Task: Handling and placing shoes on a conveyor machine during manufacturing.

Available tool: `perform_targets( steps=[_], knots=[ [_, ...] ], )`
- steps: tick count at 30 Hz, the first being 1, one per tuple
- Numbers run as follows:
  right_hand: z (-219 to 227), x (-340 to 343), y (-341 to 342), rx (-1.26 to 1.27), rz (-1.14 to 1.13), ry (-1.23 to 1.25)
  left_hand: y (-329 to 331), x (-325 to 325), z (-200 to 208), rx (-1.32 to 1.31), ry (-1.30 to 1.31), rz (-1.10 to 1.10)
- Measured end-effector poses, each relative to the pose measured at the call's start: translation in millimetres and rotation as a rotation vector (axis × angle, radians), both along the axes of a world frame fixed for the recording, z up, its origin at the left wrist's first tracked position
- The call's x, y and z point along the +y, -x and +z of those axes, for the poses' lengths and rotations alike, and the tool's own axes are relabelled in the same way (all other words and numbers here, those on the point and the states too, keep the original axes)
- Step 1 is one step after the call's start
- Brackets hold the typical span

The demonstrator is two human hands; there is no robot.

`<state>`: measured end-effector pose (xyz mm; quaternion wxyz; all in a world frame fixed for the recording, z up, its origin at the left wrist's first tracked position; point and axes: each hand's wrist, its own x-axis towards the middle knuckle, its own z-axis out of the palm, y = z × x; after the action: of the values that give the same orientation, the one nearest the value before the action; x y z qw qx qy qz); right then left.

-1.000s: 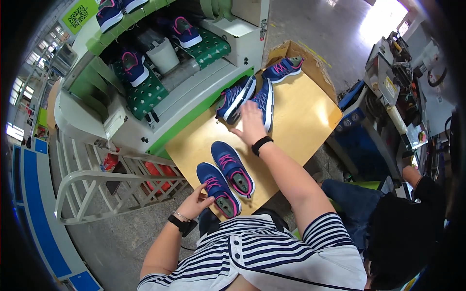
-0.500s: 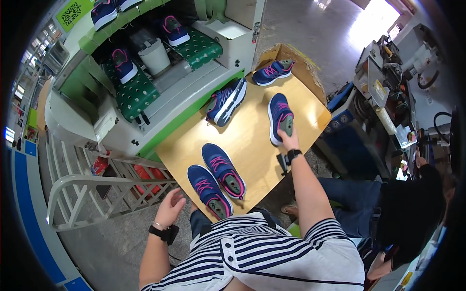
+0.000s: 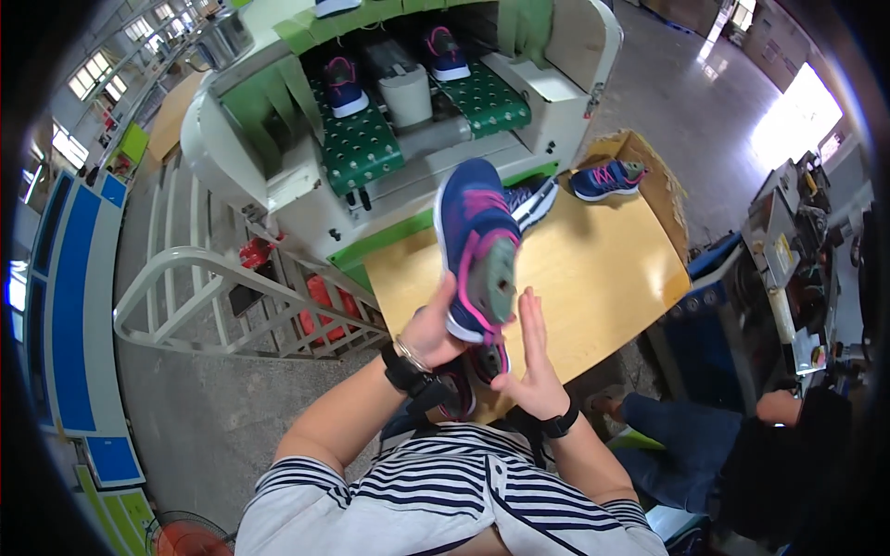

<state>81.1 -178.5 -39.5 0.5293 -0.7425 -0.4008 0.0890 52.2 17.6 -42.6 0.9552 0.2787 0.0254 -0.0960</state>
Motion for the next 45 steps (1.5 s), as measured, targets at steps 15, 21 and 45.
perform_targets(
  steps=[15, 21, 45],
  knots=[
    [-43.7, 8.7, -40.4, 0.614, -0.369, -0.131, -88.8, 201.4, -11.5, -0.034, 0.217, 0.398],
    [73.0, 100.5, -169.5, 0.006, -0.300, -0.361, -20.2, 171.3, -25.0, 0.078, -0.085, 0.280],
    [-111.5, -56.6, 48.1, 0.466, 0.123, 0.587, 90.5, 15.5, -126.9, 0.036, -1.648, -0.083]
  ],
)
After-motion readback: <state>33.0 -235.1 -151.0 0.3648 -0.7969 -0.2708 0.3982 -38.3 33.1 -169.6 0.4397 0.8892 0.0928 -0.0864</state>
